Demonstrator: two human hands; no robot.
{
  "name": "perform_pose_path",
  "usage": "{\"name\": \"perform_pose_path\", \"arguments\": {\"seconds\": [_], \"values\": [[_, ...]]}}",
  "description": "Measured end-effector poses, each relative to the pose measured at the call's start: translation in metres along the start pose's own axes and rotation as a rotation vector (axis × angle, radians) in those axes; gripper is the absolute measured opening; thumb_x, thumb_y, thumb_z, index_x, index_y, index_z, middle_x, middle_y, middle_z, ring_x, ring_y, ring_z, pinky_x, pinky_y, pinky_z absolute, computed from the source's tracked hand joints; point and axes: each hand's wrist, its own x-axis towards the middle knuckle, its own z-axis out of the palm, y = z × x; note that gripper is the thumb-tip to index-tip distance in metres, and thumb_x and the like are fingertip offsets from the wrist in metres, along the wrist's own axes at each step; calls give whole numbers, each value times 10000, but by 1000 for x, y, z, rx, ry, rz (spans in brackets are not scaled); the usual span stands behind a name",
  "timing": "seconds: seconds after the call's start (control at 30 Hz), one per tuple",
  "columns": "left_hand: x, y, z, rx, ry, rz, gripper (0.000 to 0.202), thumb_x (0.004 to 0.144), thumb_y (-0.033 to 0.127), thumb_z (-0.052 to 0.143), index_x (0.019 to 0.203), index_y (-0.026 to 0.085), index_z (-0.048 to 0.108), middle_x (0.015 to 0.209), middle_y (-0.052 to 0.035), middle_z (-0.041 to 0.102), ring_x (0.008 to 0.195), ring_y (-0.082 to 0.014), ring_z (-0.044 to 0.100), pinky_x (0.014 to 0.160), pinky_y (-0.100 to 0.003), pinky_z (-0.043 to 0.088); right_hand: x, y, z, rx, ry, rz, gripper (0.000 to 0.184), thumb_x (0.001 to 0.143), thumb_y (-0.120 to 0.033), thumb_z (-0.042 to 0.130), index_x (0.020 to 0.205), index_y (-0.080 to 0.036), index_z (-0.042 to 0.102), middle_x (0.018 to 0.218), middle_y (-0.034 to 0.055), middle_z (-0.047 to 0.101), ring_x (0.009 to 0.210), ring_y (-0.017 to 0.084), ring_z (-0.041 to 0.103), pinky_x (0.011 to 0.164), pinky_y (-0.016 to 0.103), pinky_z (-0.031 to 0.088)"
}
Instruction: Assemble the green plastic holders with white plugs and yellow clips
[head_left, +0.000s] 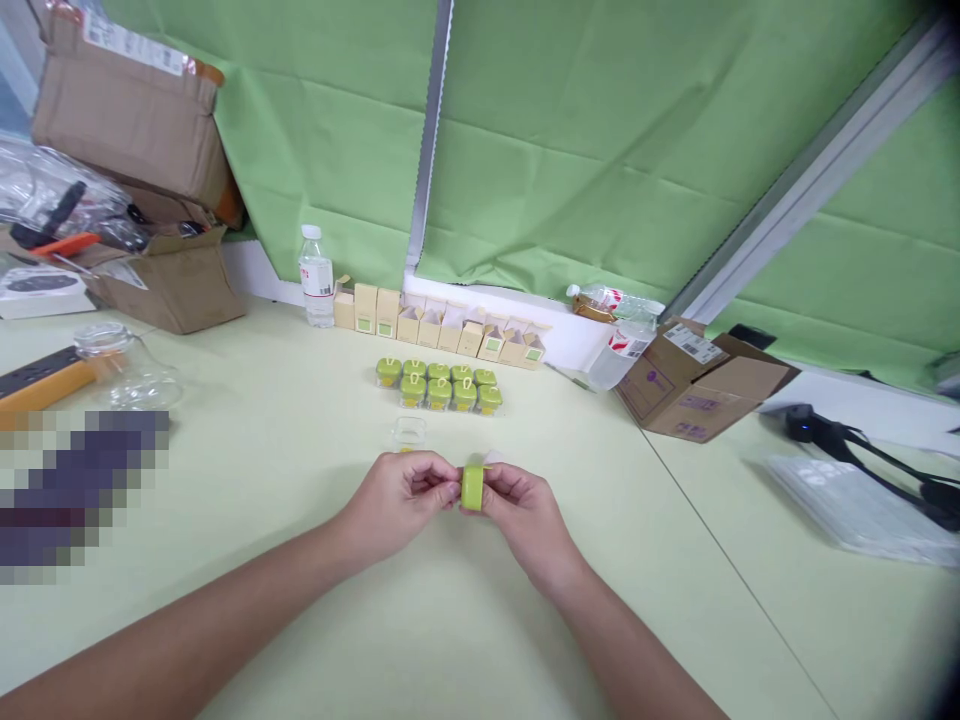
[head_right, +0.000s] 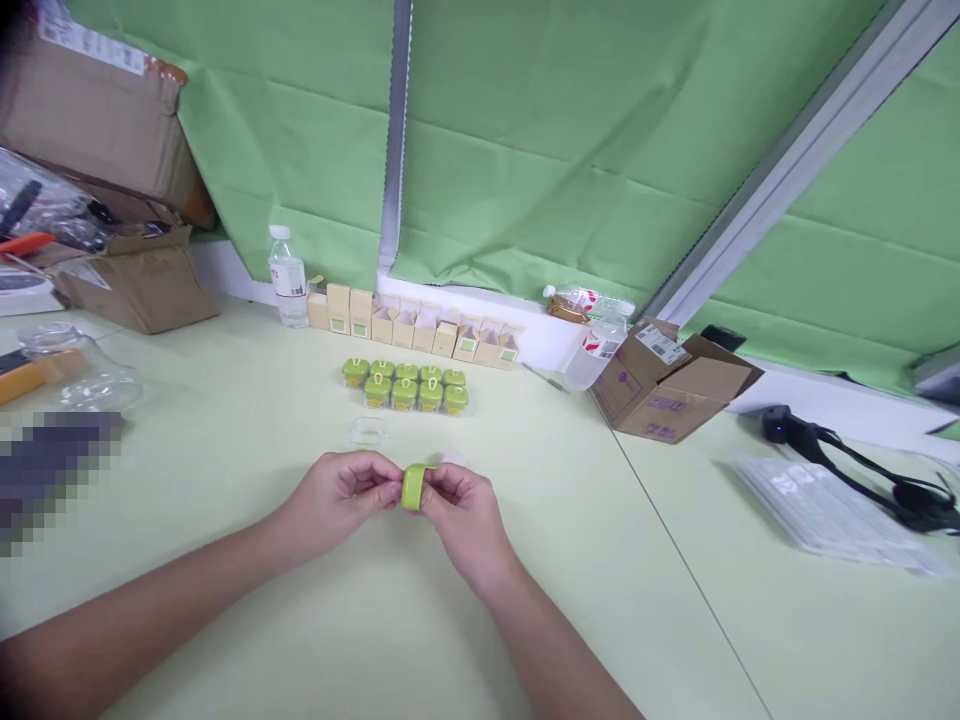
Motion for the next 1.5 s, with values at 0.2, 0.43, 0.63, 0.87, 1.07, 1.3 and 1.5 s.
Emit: {"name": "perform_pose_path", "arguments": {"seconds": [0.2,0.43,0.63,0.87,1.07,1.3,1.5], "values": [[-5,6,4,196,-7,172,383,843,147,611,1215,239,600,1181,-79,638,966,-191,658,814,-332,588,1,0,-1,-32,101,-6,270,686,-401,831,776,-174,715,772,26,717,750,179,669,780,337,560],[-6,14,3,500,-30,318,381,841,210,668,1201,280,565,1156,-54,610,1065,-234,587,930,-389,496,-1,7,3,-118,84,-63,279,760,-419,751,731,-192,591,738,14,664,683,168,637,670,306,547],[2,15,-20,753,-24,314,362,799,261,677,1136,241,547,1094,-56,641,1005,-255,585,862,-396,454,1,3,-14,-488,235,-268,189,897,-387,610,838,-215,557,959,57,679,854,199,643,744,335,537],[3,15,-26,1025,-124,302,237,790,297,639,1008,232,570,849,-20,649,876,-251,571,783,-389,363,2,5,-18,-1116,160,-557,99,865,-149,627,877,-246,638,1011,60,662,1021,263,562,906,450,469],[3,11,-29,1046,-111,290,230,736,307,681,910,213,563,1059,-50,620,1002,-270,541,826,-395,352,5,21,-18,-1178,104,-507,121,821,-149,701,818,-270,696,1144,65,624,1175,302,481,985,515,450],[7,24,-43,1041,-8,312,211,793,299,609,979,223,543,1083,-52,605,990,-259,542,835,-383,371,4,0,-32,-1086,188,-577,82,851,-248,670,926,-265,700,1254,84,608,1283,311,440,1062,539,393],[30,0,-99,706,515,-63,315,916,412,428,677,209,404,615,33,424,574,-137,427,549,-252,327,28,-8,-92,-518,668,-288,239,882,-413,518,936,-207,627,1038,101,696,957,247,665,812,404,546]]}}
